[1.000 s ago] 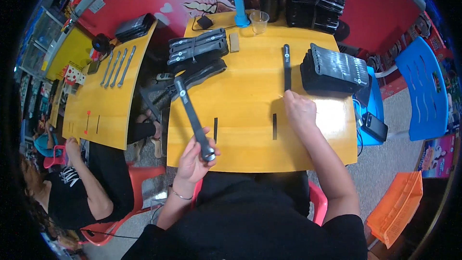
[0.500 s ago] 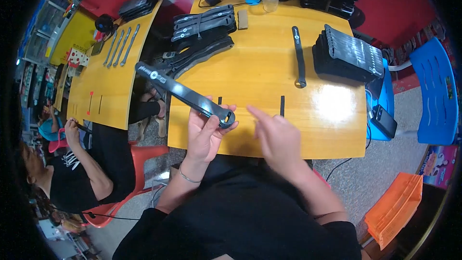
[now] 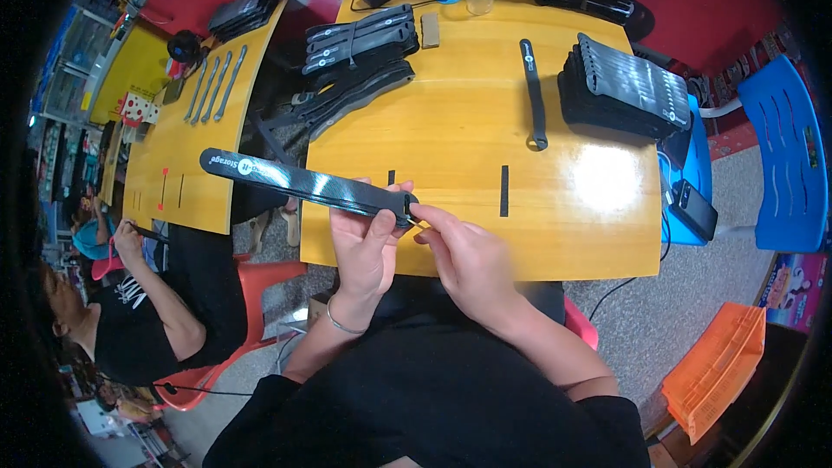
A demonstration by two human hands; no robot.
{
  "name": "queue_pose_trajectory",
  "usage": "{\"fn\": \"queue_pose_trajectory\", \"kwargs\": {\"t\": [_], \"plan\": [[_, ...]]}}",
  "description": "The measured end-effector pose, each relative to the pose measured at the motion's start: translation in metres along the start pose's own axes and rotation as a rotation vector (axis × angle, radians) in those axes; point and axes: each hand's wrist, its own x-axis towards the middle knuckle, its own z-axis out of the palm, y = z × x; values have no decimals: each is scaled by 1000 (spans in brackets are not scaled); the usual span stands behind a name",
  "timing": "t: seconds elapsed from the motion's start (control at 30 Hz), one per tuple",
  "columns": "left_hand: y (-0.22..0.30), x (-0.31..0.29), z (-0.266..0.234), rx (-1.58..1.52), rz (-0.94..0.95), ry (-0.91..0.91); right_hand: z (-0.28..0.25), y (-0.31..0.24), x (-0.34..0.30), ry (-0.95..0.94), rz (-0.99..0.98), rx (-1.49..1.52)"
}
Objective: The person is assembling black storage straps by attaching small bands or fasteners to them.
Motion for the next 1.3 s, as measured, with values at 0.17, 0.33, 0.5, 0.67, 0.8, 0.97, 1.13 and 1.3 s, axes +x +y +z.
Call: {"fn": "queue_pose_trajectory", "kwargs": {"t": [0.17, 0.33, 0.5, 0.67, 0.8, 0.97, 1.13, 1.3], "plan": [[0, 0, 2, 1, 22, 2, 1, 0, 0, 27, -34, -17], [-2, 0, 1, 276, 255, -52, 0, -2, 2, 0, 4, -25], [-2, -1, 3, 413, 371, -63, 2, -8, 4, -55, 347, 359], [-2, 1, 1, 578, 474, -152, 12, 5, 12, 106, -129, -78], [3, -2, 2, 262, 187, -65, 6, -3, 14, -22, 190, 309], [7, 5, -7, 228, 45, -76, 1, 12, 17, -54, 115, 247], [26, 20, -19, 103, -247, -221, -13, 17, 26, -178, -25, 187], [15, 18, -7, 150, -141, -178, -8, 12, 25, -95, 34, 150]]}}
